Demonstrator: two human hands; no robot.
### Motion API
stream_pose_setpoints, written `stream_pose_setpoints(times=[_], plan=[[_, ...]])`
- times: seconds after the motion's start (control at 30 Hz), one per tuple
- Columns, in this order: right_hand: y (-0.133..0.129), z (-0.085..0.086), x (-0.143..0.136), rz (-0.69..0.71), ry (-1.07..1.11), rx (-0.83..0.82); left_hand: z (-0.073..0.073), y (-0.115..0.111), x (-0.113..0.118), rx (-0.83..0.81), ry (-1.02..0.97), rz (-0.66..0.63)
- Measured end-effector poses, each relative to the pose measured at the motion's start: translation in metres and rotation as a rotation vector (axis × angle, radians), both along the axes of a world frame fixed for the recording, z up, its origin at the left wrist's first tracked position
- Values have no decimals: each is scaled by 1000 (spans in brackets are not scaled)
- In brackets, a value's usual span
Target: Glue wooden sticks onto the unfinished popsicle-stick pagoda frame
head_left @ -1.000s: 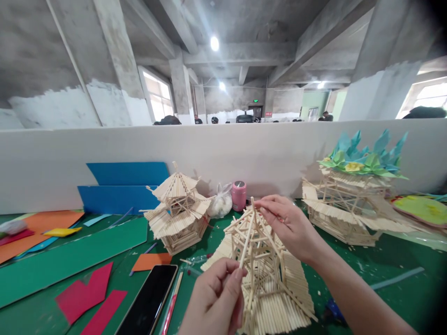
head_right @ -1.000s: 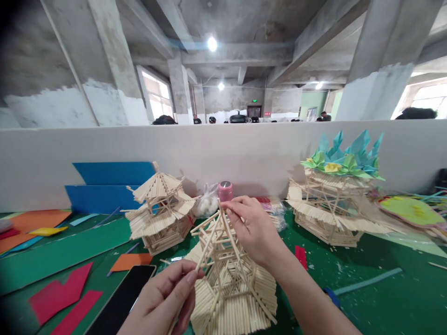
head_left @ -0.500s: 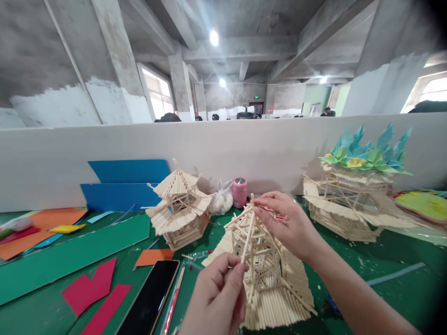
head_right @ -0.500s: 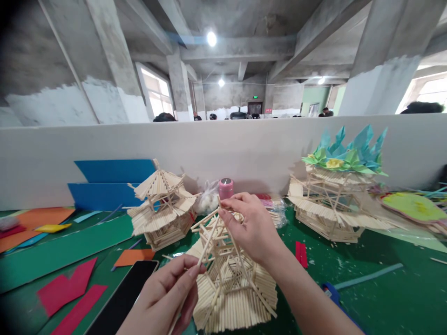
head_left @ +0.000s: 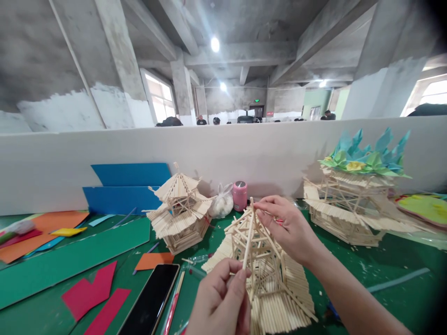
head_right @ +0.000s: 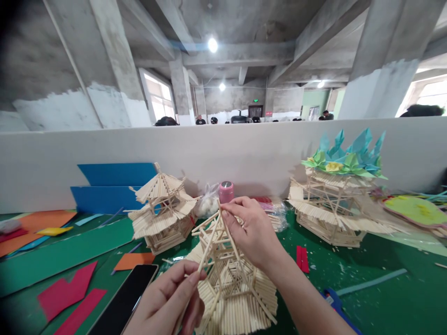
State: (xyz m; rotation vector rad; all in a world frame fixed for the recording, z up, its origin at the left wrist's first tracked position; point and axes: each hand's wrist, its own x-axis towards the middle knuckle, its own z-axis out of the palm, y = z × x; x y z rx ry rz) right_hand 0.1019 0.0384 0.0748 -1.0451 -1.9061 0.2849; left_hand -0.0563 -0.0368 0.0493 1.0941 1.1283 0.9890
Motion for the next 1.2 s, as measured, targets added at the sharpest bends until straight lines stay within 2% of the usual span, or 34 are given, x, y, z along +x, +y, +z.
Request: stream_pose_setpoints(times=[0.23,0.47,0.7,1.2], plan=[[0,0,2,5,1,0,-8,2,2,-48,-128,25],[2,2,6,8,-16,26,2,1,8,-40,-121,57],[3,1,10,37,-25,28,4,1,13,-47,-109,109],[3,-1,10,59,-12,36,19,3,17,-71,-63,123]])
